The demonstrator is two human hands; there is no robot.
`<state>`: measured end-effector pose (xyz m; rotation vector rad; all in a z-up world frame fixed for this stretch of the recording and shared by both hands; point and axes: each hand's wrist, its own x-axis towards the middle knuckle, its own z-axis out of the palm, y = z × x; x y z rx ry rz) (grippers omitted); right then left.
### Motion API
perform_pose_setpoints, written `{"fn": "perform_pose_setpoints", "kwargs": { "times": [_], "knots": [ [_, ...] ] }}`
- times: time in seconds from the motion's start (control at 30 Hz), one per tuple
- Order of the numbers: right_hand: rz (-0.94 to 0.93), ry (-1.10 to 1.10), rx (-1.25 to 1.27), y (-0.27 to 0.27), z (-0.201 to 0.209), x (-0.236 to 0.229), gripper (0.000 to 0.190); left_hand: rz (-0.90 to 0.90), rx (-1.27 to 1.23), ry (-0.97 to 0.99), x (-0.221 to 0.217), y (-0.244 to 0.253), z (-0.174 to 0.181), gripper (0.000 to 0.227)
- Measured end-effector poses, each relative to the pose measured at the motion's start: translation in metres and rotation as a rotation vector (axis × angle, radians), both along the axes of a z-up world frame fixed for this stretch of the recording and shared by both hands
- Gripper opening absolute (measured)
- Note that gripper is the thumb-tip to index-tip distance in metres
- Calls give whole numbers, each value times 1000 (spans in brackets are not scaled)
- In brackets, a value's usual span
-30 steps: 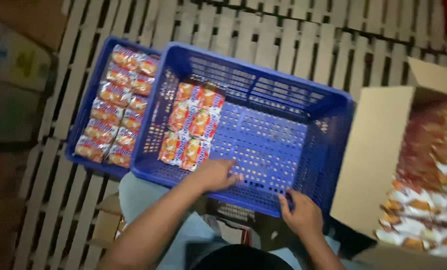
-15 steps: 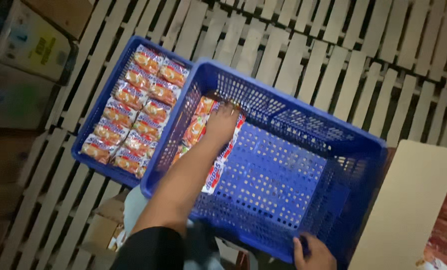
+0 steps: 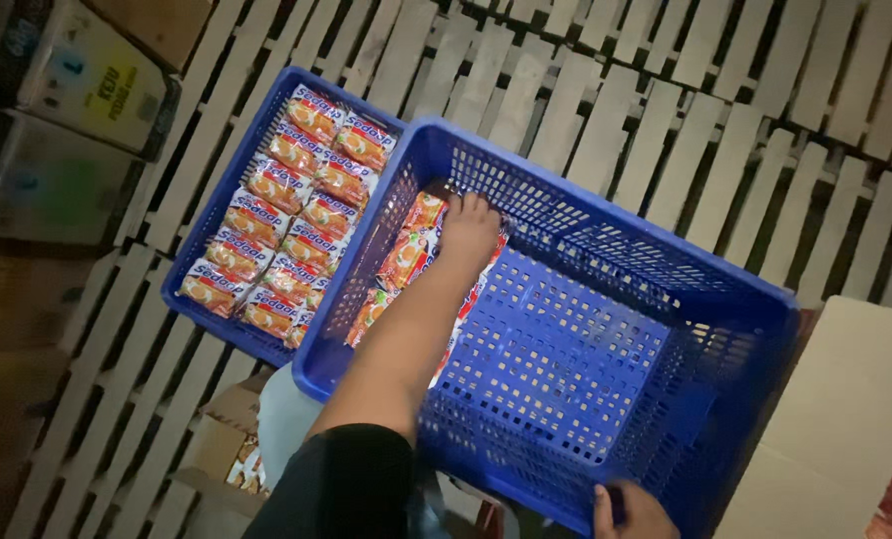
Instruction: The person transfers packaged instant noodles from a cardboard box into a blue plastic crate, arranging them in neat rows. After filling the crate, the person closes the cardboard box and places it aside.
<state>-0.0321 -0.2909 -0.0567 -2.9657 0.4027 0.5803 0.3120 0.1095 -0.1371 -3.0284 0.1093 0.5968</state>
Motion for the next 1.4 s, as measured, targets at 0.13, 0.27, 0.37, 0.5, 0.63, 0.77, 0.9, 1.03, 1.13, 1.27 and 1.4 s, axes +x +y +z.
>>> {"fn": "perform_pose_setpoints", "kwargs": {
  "times": [0.13, 0.27, 0.37, 0.5, 0.63, 0.77, 0.9, 1.03, 1.13, 1.27, 1.4],
  "knots": [
    [-8, -24, 80, -4, -2, 1, 30, -76, -115, -485, -15, 7, 0, 31],
    [28, 23, 120, 3, 13, 11, 29, -189, -171, -309, -21, 12, 19, 28],
    [99, -7, 137, 2, 11, 9, 32, -279, -124, -274, -26, 16, 36, 65],
    [146, -80, 194, 14, 35, 15, 32, -274, -86, -66, -52, 23, 49, 28],
    [127, 9, 233, 13, 36, 22, 34, -183, -129, 28, -89, 33, 68, 49],
    [102, 23, 183, 18, 40, 24, 36, 112, -415, 21, -122, 36, 112, 34],
    [24, 76, 210, 37, 78, 33, 41, 526, -762, 160, -155, 36, 137, 81],
    [105, -61, 176, 26, 46, 26, 34, 631, -1110, 105, -194, 34, 184, 47],
    [154, -69, 187, 33, 60, 28, 37, 712, -1111, 110, -214, 27, 205, 79],
    [68, 36, 226, 46, 84, 30, 39, 923, -1529, 161, -238, 14, 219, 74],
    [296, -359, 407, 27, 28, 25, 46, 680, -1182, 125, -257, 5, 254, 88]
  ]
}}
